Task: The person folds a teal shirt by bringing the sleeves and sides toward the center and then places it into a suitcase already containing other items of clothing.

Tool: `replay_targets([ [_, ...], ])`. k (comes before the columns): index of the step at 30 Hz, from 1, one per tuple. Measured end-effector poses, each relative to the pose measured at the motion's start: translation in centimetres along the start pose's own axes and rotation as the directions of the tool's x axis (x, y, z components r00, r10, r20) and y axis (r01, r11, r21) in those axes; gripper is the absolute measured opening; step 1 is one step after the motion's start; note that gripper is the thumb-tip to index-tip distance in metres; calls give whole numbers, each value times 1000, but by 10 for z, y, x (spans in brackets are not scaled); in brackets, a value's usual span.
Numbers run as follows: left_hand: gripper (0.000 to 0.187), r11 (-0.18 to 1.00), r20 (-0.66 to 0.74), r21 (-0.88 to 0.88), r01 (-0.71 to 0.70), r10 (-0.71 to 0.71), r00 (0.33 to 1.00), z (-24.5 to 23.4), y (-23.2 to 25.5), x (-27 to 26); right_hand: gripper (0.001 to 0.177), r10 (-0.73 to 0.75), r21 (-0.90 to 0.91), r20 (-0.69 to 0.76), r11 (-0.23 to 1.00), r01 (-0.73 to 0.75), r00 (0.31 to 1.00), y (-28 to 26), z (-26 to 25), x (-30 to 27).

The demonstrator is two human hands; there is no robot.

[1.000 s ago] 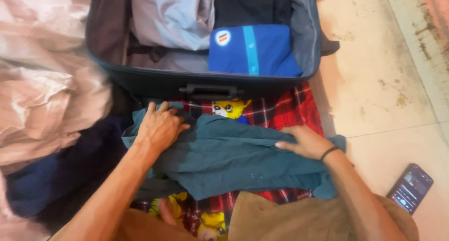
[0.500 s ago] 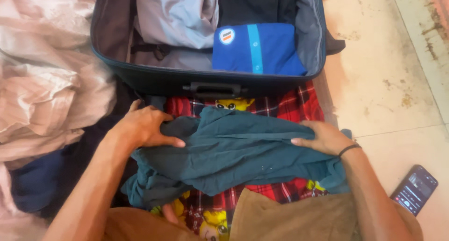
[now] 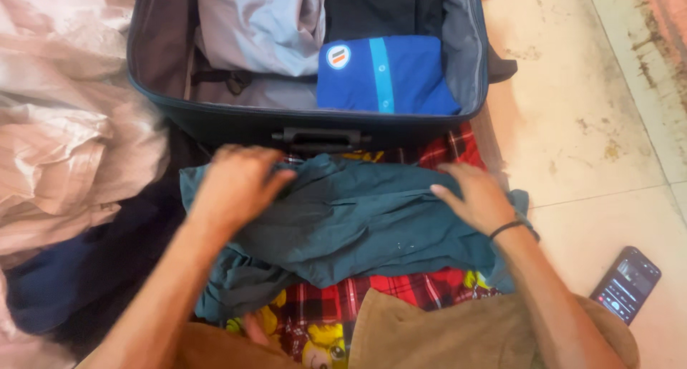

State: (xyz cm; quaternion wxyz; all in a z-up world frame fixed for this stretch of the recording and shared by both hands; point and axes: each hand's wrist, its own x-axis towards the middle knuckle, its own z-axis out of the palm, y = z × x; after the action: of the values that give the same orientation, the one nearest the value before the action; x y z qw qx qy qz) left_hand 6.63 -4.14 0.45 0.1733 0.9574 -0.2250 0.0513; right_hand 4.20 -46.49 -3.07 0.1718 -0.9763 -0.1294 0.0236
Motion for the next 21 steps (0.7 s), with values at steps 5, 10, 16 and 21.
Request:
replay_targets([
  [5, 65, 977, -60, 32, -209, 211, 976, 37, 23, -9, 48, -247, 20, -125, 968, 251, 961, -25, 17, 2],
  [10, 61, 984, 297, -92, 154, -121, 947, 38, 14, -8, 41, 88, 275, 85, 955, -108, 992, -16, 25, 7],
  [16, 69, 989, 272, 11, 149, -146, 951, 34, 9, -6, 39, -165, 4, -93, 986, 166, 982, -16, 27, 5],
  [21, 74, 977, 349, 32, 212, -209, 913, 33, -2, -2, 43, 202, 98, 189, 970, -223, 961, -16, 14, 11],
])
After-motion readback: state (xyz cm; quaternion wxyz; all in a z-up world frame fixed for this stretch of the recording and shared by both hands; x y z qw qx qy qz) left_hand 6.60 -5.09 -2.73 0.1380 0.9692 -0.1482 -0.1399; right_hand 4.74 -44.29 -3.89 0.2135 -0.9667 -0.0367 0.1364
